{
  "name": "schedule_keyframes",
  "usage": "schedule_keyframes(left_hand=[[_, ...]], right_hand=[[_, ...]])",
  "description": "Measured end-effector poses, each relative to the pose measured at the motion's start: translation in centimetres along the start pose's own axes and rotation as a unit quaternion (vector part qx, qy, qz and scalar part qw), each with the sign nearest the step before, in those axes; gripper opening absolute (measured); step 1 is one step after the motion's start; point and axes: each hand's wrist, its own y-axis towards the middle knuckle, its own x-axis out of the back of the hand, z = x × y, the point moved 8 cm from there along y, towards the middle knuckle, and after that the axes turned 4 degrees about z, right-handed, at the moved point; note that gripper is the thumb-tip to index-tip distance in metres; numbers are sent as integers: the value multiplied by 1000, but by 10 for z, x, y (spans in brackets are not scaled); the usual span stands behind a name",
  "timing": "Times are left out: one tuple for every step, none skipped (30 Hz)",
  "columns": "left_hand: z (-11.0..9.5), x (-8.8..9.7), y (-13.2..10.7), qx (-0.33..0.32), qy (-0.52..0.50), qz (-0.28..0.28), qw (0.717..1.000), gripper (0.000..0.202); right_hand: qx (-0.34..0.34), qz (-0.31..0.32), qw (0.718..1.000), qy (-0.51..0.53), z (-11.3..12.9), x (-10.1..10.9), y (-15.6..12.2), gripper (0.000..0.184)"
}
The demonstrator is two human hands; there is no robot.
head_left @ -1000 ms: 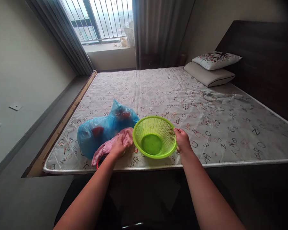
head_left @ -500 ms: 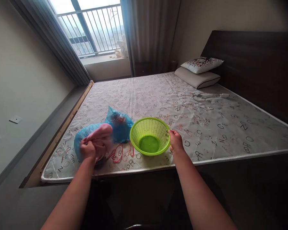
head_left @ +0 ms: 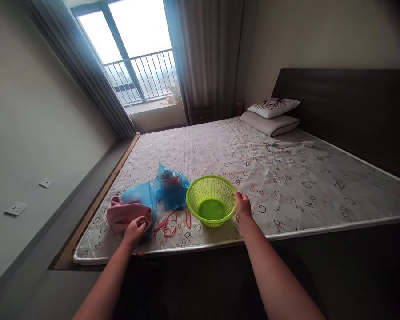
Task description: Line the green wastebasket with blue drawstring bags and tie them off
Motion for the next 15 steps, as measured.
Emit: schedule_keyframes(left_hand=[[-6, -5, -4, -18, -9, 7, 1000, 30], [-10, -11, -10, -32, -17, 12, 999, 30], [-13, -16, -16, -41, -28, 11, 999, 30], [-16, -22, -23, -49, -38, 7, 998, 30], [-18, -29, -31, -56, -47, 7, 997, 31], [-20, -38, -39, -63, -53, 10, 997, 30], [-22, -48, -48, -72, -56, 21, 996, 30], [-24, -58, -57, -83, -55, 34, 994, 29], [-26, -68, -66, -93, -52, 49, 993, 29], [-28, -77, -74, -102, -48, 67, 991, 28], [-29, -86, -82, -111, -40, 84, 989, 27], [-31, -93, -89, -121, -32, 99, 987, 26], [-33, -98, -96, -129, -23, 113, 985, 25], [-34, -103, -102, -136, -17, 124, 983, 24], [-34, -105, -106, -141, -15, 134, 981, 23]], right_hand=[[1, -3, 1000, 6, 1, 1, -3, 43], [2, -7, 1000, 12, 1, 3, -6, 44], [2, -10, 1000, 16, 1, 6, -9, 44], [-2, -12, 1000, 24, -1, 8, -12, 44], [-11, -13, 999, 35, -4, 10, -16, 43], [-24, -13, 999, 45, -8, 12, -19, 43], [-38, -13, 998, 55, -12, 14, -24, 42], [-52, -12, 997, 61, -16, 15, -29, 42], [-63, -12, 996, 64, -20, 16, -34, 41], [-69, -12, 996, 63, -23, 17, -40, 40], [-71, -12, 996, 58, -24, 18, -46, 40], [-73, -13, 996, 54, -26, 19, -53, 41], [-74, -16, 996, 51, -27, 20, -60, 42], [-72, -20, 996, 45, -29, 21, -66, 43], [-64, -22, 997, 36, -30, 23, -71, 45]])
